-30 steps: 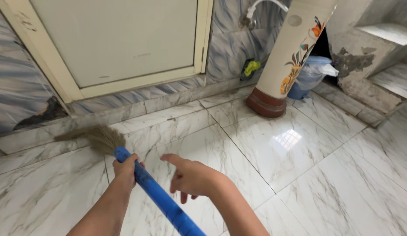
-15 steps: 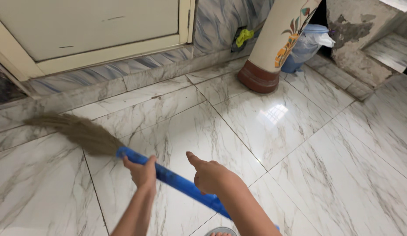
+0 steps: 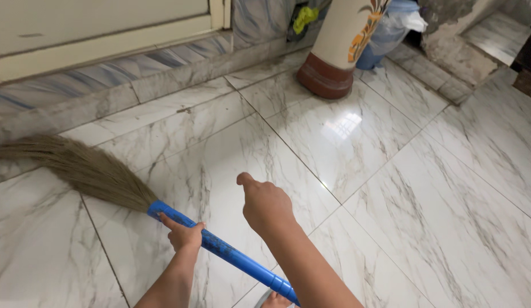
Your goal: The person sweeps a tiled floor using a broom, moving dirt and debris along the baseboards and around a sink pedestal.
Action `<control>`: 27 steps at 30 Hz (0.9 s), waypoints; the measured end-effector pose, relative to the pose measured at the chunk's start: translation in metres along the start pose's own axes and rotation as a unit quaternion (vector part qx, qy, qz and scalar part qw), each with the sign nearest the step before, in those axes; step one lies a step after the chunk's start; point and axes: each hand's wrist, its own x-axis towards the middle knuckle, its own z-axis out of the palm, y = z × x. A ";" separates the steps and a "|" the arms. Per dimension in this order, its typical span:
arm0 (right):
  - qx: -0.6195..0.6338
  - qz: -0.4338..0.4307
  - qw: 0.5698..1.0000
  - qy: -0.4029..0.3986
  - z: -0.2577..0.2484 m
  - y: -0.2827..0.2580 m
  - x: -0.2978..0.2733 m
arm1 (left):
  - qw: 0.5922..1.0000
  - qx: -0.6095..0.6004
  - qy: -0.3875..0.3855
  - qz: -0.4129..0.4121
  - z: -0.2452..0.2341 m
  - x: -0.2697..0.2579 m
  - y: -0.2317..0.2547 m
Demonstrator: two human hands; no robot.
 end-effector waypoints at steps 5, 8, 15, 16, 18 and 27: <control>0.196 0.134 0.956 -0.172 0.011 -0.004 0.017 | 0.997 0.066 0.006 -0.028 0.008 0.009 -0.019; 0.291 0.191 0.903 -0.253 0.019 0.001 0.024 | 0.975 0.132 0.120 0.130 0.003 -0.005 -0.021; 0.341 0.242 0.817 -0.397 0.084 0.043 0.027 | 0.893 0.017 -0.116 0.435 -0.014 -0.111 0.032; 0.342 0.244 0.816 -0.397 0.091 0.047 0.033 | 0.892 0.018 -0.119 0.436 -0.016 -0.123 0.043; 0.414 0.237 0.778 -0.410 0.098 0.050 0.050 | 0.888 -0.054 -0.141 0.434 -0.016 -0.137 0.062; 0.366 0.231 0.773 -0.464 0.122 0.054 0.068 | 0.876 0.107 -0.228 0.411 -0.027 -0.127 0.048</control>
